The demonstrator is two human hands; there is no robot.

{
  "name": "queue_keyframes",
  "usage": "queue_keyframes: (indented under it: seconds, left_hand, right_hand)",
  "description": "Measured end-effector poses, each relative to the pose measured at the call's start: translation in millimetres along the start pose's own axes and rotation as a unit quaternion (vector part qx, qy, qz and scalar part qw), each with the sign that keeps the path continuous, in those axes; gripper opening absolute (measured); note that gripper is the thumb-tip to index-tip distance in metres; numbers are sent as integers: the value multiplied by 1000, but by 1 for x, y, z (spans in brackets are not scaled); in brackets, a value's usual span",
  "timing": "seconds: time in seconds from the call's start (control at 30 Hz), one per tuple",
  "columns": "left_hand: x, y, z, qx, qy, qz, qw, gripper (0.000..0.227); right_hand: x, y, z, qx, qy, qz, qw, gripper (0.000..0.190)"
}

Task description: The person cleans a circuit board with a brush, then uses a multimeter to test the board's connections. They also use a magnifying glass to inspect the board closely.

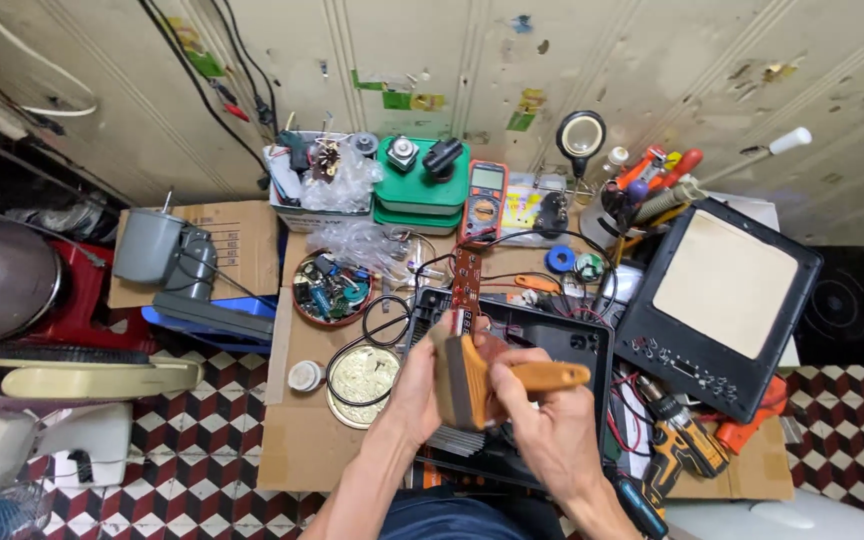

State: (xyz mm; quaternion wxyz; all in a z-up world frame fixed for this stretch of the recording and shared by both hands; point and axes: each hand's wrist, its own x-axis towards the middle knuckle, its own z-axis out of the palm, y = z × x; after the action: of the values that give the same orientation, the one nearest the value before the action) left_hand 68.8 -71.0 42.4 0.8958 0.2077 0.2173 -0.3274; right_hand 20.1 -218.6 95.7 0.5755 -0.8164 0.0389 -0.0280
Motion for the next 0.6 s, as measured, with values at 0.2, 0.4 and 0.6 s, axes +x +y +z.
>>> queue_keyframes:
  seconds: [0.2,0.4,0.6]
  left_hand:
    - [-13,-19,-12,49,30,28,998,48]
    - [-11,16,-19,20,44,76,996,43]
    - [-11,6,-12,-15,-25,99,995,39]
  right_hand:
    - [79,-26,-1,49,144,-58,987,22]
    - [7,4,7,30,-77,81,993,19]
    - [75,-39,20,43,104,-91,989,22]
